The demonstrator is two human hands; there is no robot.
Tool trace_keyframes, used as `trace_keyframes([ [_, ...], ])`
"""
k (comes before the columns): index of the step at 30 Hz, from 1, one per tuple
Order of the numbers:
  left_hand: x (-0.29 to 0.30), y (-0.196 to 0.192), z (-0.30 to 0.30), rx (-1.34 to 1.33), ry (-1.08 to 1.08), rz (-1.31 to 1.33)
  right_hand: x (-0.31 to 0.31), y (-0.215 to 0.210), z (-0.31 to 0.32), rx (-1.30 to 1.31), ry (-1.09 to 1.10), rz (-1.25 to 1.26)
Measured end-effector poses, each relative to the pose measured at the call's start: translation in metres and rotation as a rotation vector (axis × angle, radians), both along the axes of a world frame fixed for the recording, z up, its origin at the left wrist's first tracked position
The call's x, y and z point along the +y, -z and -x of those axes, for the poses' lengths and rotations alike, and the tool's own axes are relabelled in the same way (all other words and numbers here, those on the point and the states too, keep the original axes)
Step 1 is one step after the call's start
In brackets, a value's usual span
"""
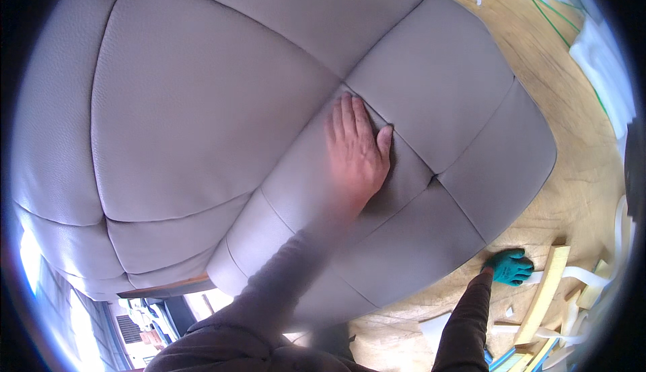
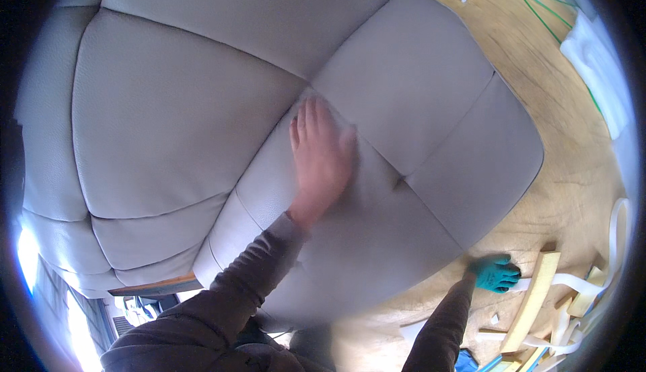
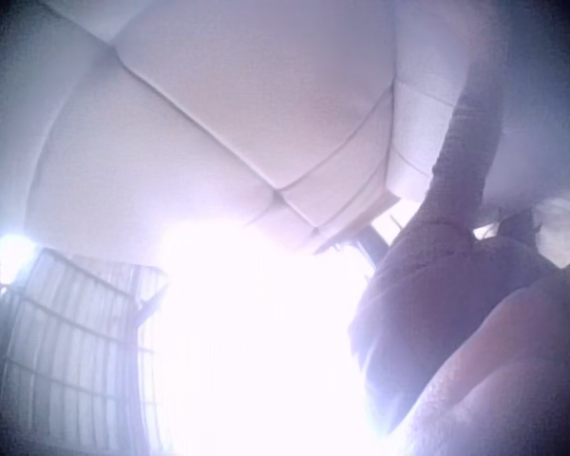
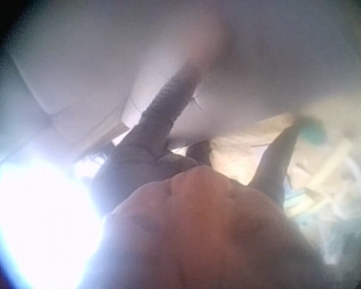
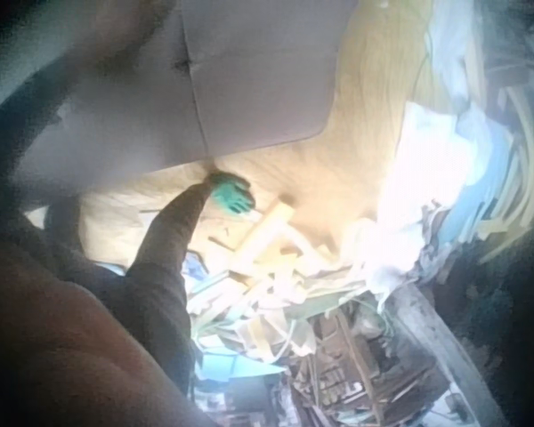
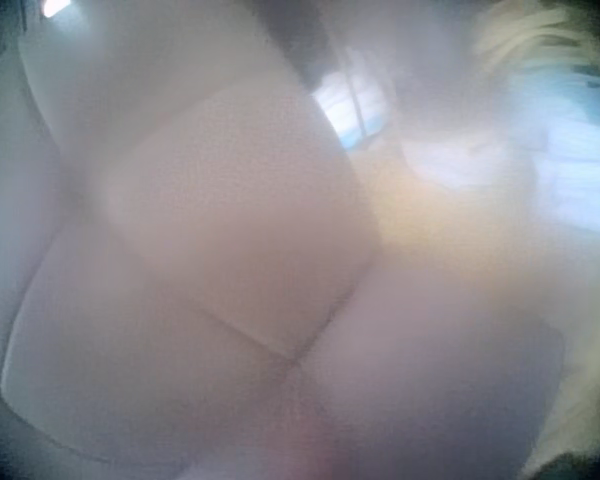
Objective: The person smooths and adjusts the gray upholstered seat of a chair, then flips it over to work on the underside. Using a pneumatic staple gun, they attach fabric or padding to the wooden frame and springs. After securing the underside, they flip the chair back upright and continue smoothing the seat surface.
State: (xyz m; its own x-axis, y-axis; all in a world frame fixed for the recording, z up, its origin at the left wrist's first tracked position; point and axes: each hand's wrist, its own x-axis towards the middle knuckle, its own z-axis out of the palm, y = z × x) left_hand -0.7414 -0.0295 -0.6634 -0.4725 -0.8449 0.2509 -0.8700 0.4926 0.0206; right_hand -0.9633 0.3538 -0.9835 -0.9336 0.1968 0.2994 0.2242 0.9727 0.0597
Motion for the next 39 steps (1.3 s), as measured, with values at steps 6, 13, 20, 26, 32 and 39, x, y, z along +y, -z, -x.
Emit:
trace_keyframes([
  [6,-0.016,0.011,0.025,0.064,-0.090,0.050,-0.002,-0.009,0.000,-0.057,0.000,0.038],
  [13,-0.021,-0.006,0.013,0.125,0.004,0.058,-0.007,-0.016,0.001,-0.085,0.010,0.059],
  [20,0.065,-0.007,-0.142,-0.104,-0.136,-0.128,-0.026,-0.039,-0.009,-0.049,-0.242,0.100],
  [26,0.091,-0.013,-0.243,-0.106,-0.238,-0.070,-0.035,-0.049,-0.020,0.056,-0.278,0.108],
  [32,0.092,0.005,-0.270,-0.057,-0.175,0.060,-0.012,-0.024,-0.016,0.163,-0.334,0.061],
  [39,0.099,0.017,-0.275,0.024,-0.105,0.178,0.035,0.044,0.038,0.179,-0.392,0.138],
])
